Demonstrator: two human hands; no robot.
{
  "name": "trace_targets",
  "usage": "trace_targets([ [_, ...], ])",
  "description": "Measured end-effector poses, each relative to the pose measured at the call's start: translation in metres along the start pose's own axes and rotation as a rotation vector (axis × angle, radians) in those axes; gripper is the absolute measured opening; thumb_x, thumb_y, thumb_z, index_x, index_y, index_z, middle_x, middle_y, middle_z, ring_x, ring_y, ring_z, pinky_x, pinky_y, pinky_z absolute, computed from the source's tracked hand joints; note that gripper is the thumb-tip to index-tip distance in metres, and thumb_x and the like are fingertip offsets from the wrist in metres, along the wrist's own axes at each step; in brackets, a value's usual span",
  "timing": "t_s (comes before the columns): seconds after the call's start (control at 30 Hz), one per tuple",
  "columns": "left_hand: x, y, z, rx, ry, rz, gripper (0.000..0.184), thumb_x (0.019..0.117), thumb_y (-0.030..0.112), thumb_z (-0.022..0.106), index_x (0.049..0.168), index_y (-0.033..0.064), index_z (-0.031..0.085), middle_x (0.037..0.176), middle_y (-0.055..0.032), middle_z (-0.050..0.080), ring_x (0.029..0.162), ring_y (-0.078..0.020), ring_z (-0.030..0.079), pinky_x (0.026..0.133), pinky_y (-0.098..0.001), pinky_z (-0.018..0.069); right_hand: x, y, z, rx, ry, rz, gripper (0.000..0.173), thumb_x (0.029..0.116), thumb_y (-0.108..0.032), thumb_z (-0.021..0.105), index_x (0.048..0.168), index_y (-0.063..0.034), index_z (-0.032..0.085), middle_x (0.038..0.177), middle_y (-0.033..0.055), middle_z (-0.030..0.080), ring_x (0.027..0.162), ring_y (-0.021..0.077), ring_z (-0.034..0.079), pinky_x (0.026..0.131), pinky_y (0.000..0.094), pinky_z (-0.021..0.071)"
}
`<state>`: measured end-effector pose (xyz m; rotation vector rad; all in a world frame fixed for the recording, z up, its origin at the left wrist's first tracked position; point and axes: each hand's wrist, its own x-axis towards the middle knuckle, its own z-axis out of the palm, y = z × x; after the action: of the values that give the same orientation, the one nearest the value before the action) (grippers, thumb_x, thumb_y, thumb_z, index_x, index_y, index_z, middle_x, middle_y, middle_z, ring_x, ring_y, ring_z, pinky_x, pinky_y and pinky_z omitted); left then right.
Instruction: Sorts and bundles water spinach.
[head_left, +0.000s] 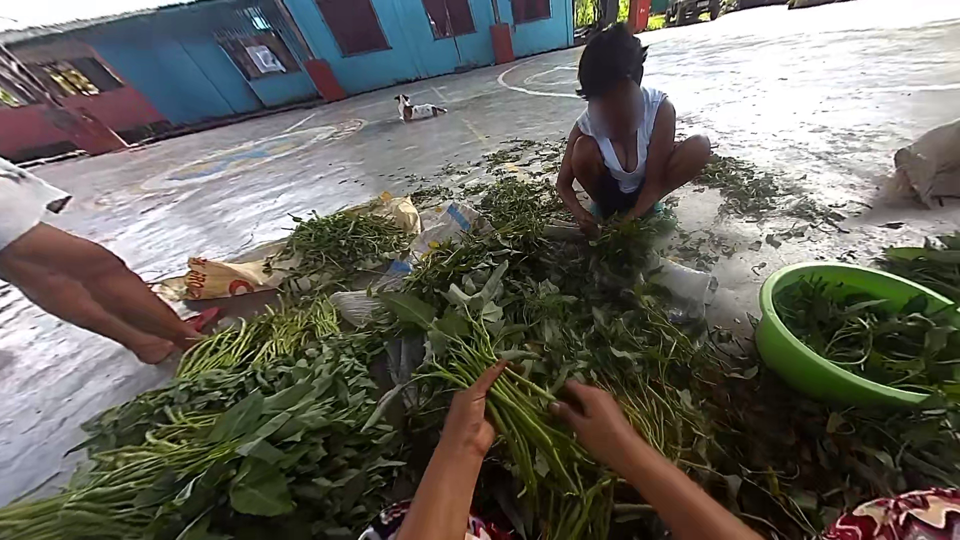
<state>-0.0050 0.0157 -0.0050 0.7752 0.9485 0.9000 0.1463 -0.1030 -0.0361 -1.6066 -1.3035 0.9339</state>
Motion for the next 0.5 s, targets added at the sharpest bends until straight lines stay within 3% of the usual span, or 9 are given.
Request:
trace_targets([
  [0.07, -0.002, 0.002, -0.007, -0.024, -0.043, -0.032, 0.027, 0.1085, 0.017, 0.046, 0.122, -0.0017, 0.060, 0.105, -0.0163, 0.074, 0.095, -0.0260, 0.074, 0.083, -0.0408, 0.0622, 0.004, -0.006, 0.015, -0.036, -0.017, 0.027, 0.037, 0.1081, -0.028, 0.049, 0.125, 0.0018, 0.063, 0.113, 0.0191, 0.068, 0.108, 0.0294, 0.066, 0.100, 0.0473, 0.0508],
  [0.17, -0.001, -0.001, -0.013, -0.023, 0.047, -0.040, 0.022, 0.1083, 0.015, 0.046, 0.113, -0.0026, 0.058, 0.091, -0.0154, 0.072, 0.081, -0.0263, 0.074, 0.075, -0.0434, 0.0638, 0.005, -0.012, 0.007, -0.184, -0.204, 0.137, 0.036, 0.1068, -0.028, 0.054, 0.123, 0.0028, 0.063, 0.112, 0.0224, 0.067, 0.109, 0.0354, 0.065, 0.098, 0.0551, 0.0491],
  [0.23, 0.006, 0.000, -0.020, -0.027, 0.108, 0.019, 0.022, 0.1086, 0.015, 0.044, 0.108, -0.0011, 0.059, 0.086, -0.0128, 0.071, 0.077, -0.0236, 0.072, 0.073, -0.0411, 0.0631, 0.007, -0.001, -0.014, -0.350, -0.267, 0.269, 0.035, 0.1039, -0.028, 0.058, 0.122, 0.0006, 0.066, 0.119, 0.0238, 0.066, 0.117, 0.0399, 0.062, 0.102, 0.0624, 0.0454],
  [0.3, 0.017, 0.011, -0.028, -0.061, 0.173, 0.122, 0.024, 0.1092, 0.018, 0.042, 0.106, 0.0032, 0.060, 0.087, -0.0088, 0.071, 0.079, -0.0192, 0.072, 0.073, -0.0370, 0.0621, 0.010, 0.038, -0.043, -0.422, -0.179, 0.397, 0.033, 0.1020, -0.026, 0.060, 0.122, -0.0004, 0.067, 0.123, 0.0240, 0.066, 0.120, 0.0408, 0.061, 0.102, 0.0640, 0.0450],
  [0.37, 0.023, 0.016, -0.028, -0.120, 0.209, 0.186, 0.020, 0.1090, 0.018, 0.042, 0.115, 0.0063, 0.058, 0.091, -0.0066, 0.070, 0.083, -0.0171, 0.071, 0.075, -0.0358, 0.0616, 0.017, 0.089, -0.073, -0.405, -0.002, 0.517, 0.034, 0.1015, -0.021, 0.061, 0.127, 0.0003, 0.066, 0.129, 0.0238, 0.064, 0.125, 0.0394, 0.059, 0.107, 0.0598, 0.0445],
  [0.43, 0.023, 0.011, -0.022, -0.129, 0.183, 0.155, 0.022, 0.1091, 0.017, 0.042, 0.124, 0.0071, 0.056, 0.093, -0.0071, 0.070, 0.083, -0.0173, 0.071, 0.076, -0.0355, 0.0618, 0.022, 0.129, -0.084, -0.396, 0.139, 0.677, 0.034, 0.1042, -0.020, 0.056, 0.130, 0.0004, 0.064, 0.133, 0.0247, 0.062, 0.127, 0.0391, 0.059, 0.108, 0.0568, 0.0449],
  [0.5, 0.019, 0.004, -0.010, -0.088, 0.134, 0.046, 0.022, 0.1087, 0.016, 0.044, 0.119, 0.0032, 0.059, 0.089, -0.0099, 0.071, 0.081, -0.0203, 0.072, 0.074, -0.0365, 0.0622, 0.024, 0.155, -0.076, -0.430, 0.173, 0.809, 0.038, 0.1029, -0.027, 0.057, 0.128, 0.0008, 0.066, 0.132, 0.0248, 0.063, 0.126, 0.0401, 0.060, 0.105, 0.0589, 0.0477],
])
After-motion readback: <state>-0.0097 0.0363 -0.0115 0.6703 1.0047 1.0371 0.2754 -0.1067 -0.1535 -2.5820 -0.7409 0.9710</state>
